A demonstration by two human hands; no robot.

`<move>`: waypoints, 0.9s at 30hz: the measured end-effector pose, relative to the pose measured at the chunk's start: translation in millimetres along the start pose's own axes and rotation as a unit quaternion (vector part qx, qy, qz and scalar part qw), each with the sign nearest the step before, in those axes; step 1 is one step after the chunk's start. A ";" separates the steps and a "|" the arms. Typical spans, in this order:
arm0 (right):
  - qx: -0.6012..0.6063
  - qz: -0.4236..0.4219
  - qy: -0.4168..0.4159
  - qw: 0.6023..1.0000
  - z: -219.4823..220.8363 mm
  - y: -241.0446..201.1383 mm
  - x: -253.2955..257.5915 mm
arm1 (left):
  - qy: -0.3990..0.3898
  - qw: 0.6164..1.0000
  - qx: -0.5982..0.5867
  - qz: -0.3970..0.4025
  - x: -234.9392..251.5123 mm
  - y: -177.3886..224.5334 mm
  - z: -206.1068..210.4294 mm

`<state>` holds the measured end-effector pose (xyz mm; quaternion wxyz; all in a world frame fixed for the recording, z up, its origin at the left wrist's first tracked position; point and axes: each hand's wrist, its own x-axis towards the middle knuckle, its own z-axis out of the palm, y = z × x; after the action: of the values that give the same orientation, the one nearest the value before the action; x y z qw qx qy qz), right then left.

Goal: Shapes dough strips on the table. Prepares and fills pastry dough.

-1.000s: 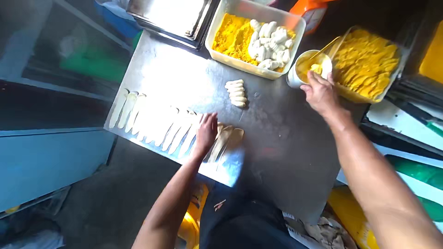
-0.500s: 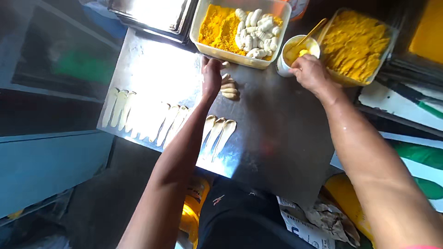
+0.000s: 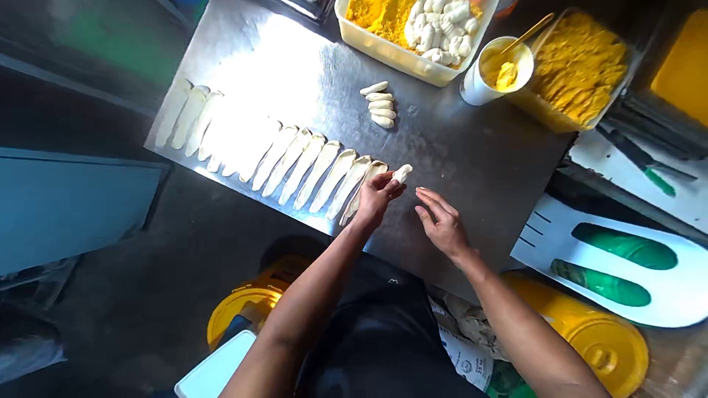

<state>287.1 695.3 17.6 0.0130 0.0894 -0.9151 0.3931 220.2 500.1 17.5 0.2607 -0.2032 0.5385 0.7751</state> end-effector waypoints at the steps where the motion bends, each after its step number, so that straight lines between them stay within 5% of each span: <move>1: 0.007 -0.002 -0.008 1.000 2.9 0.5 0.6 | 0.028 0.999 -0.010 -0.026 7.3 -14.9 -2.8; 8: 0.043 -0.107 -0.155 0.981 34.8 26.7 46.3 | 0.109 0.991 0.006 -0.079 29.1 -49.6 -16.3; 12: -0.150 -0.236 -0.221 0.934 52.2 83.3 73.9 | 0.101 0.992 0.032 -0.070 27.1 -51.0 -18.0; 19: -0.185 -0.209 -0.219 0.935 63.6 71.8 50.4 | 0.128 0.946 0.298 -0.021 -1.3 -53.7 -43.8; 22: -0.186 -0.160 -0.199 0.949 82.4 49.5 22.0 | 0.137 0.938 0.318 -0.005 -14.4 -63.7 -57.0; 27: -0.210 -0.193 -0.198 0.938 71.8 54.5 30.0 | 0.095 0.948 0.304 -0.008 -30.6 -69.2 -68.3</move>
<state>251.5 675.7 -68.2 -0.0744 0.3351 -0.9261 0.1567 289.5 449.9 -37.8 0.2641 -0.1918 0.7693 0.5492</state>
